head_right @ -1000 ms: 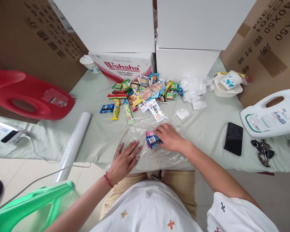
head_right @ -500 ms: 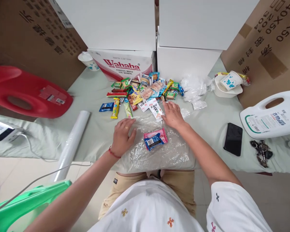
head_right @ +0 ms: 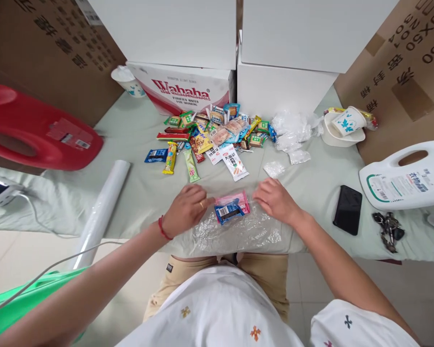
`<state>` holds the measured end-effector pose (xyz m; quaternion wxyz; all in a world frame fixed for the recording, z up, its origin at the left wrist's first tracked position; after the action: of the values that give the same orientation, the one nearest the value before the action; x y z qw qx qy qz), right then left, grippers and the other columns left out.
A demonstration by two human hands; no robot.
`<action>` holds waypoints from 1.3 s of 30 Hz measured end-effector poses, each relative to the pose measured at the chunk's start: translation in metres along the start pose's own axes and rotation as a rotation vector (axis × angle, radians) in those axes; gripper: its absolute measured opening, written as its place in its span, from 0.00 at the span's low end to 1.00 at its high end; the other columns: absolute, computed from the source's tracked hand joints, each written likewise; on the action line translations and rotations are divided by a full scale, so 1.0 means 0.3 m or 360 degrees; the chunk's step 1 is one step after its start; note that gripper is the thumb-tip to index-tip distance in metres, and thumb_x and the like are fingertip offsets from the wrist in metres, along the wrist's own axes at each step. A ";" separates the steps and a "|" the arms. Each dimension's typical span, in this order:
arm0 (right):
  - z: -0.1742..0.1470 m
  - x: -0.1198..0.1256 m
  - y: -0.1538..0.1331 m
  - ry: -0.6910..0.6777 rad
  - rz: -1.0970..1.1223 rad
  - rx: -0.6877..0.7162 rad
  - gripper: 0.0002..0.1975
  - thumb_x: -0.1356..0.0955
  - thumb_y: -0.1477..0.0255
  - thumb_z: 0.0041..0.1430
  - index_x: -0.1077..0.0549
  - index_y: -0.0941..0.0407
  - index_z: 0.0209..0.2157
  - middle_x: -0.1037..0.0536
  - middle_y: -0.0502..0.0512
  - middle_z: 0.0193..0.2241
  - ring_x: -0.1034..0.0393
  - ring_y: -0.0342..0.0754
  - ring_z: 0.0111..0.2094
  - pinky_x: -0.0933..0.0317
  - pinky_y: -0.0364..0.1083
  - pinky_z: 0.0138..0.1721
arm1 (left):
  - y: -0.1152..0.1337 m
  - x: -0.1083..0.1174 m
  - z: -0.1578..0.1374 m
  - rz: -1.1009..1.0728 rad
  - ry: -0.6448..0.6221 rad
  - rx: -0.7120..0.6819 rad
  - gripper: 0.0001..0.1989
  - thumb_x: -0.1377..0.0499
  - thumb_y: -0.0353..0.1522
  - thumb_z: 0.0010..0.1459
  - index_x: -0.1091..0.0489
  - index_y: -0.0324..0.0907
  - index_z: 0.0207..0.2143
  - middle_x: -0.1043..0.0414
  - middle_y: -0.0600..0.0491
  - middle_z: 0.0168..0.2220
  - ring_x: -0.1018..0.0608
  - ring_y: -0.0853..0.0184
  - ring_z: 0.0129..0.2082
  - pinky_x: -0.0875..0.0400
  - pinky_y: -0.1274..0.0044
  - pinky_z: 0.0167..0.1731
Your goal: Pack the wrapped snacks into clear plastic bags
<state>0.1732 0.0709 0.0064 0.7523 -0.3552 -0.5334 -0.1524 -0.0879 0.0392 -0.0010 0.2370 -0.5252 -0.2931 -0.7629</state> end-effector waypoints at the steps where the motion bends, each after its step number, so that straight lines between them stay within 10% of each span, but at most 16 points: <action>1: -0.034 -0.022 -0.010 -0.0019 -0.0037 0.0035 0.11 0.38 0.75 0.69 0.22 0.53 0.41 0.26 0.58 0.35 0.34 0.55 0.45 0.39 0.54 0.48 | 0.035 -0.006 -0.028 -0.0004 -0.0015 -0.0089 0.15 0.50 0.27 0.68 0.24 0.43 0.44 0.28 0.49 0.31 0.27 0.60 0.37 0.36 0.65 0.51; 9: -0.228 -0.128 -0.104 0.0105 -0.0002 -0.0035 0.14 0.35 0.76 0.67 0.24 0.54 0.51 0.25 0.62 0.50 0.38 0.59 0.60 0.36 0.61 0.57 | 0.136 -0.117 -0.120 -0.0054 -0.0102 0.0060 0.17 0.45 0.45 0.67 0.26 0.42 0.42 0.26 0.48 0.33 0.27 0.58 0.37 0.38 0.60 0.47; 13: -0.290 -0.170 -0.211 0.0127 0.0019 -0.0076 0.18 0.29 0.66 0.63 0.25 0.50 0.54 0.24 0.62 0.53 0.37 0.62 0.61 0.39 0.67 0.62 | 0.158 -0.125 -0.098 0.0071 0.0007 0.0187 0.14 0.46 0.39 0.69 0.27 0.43 0.33 0.25 0.48 0.32 0.26 0.59 0.37 0.39 0.64 0.40; 18: -0.310 -0.232 -0.274 0.0067 0.0050 -0.0001 0.11 0.33 0.76 0.65 0.22 0.49 0.45 0.20 0.56 0.44 0.31 0.56 0.54 0.34 0.60 0.56 | 0.168 -0.117 -0.085 -0.0091 0.0161 0.0138 0.11 0.45 0.30 0.67 0.24 0.45 0.34 0.22 0.47 0.51 0.27 0.57 0.57 0.36 0.62 0.54; 26: -0.156 -0.100 -0.252 0.0204 0.0189 -0.0194 0.13 0.40 0.73 0.72 0.23 0.54 0.41 0.24 0.58 0.40 0.29 0.47 0.38 0.34 0.45 0.41 | 0.159 -0.137 -0.060 -0.0239 -0.0110 -0.0005 0.13 0.46 0.26 0.66 0.23 0.45 0.36 0.23 0.49 0.55 0.23 0.59 0.55 0.31 0.64 0.51; 32: 0.046 -0.122 -0.143 -0.0082 -0.0070 -0.0600 0.15 0.41 0.69 0.75 0.23 0.53 0.46 0.23 0.57 0.41 0.26 0.48 0.39 0.38 0.44 0.37 | 0.120 -0.082 -0.033 -0.0534 -0.0271 -0.0087 0.21 0.46 0.22 0.49 0.23 0.47 0.43 0.23 0.51 0.57 0.22 0.61 0.54 0.37 0.62 0.64; 39: 0.127 -0.195 -0.101 -0.0429 -0.0211 -0.0784 0.14 0.41 0.70 0.73 0.24 0.54 0.46 0.20 0.58 0.42 0.24 0.52 0.40 0.40 0.46 0.35 | 0.086 -0.057 -0.088 -0.1115 0.0075 0.0580 0.17 0.48 0.38 0.67 0.32 0.44 0.55 0.23 0.44 0.54 0.21 0.57 0.53 0.27 0.65 0.53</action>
<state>0.1058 0.0674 -0.0288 0.5541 -0.5087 -0.5976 -0.2777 -0.0824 0.0033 -0.0193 0.0583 -0.3250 -0.5798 -0.7449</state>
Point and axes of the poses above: each hand's wrist, its own z-axis towards the middle knuckle, its own x-axis out of the back of the hand, y = z × x, the point moved 5 cm from there along z, towards the middle knuckle
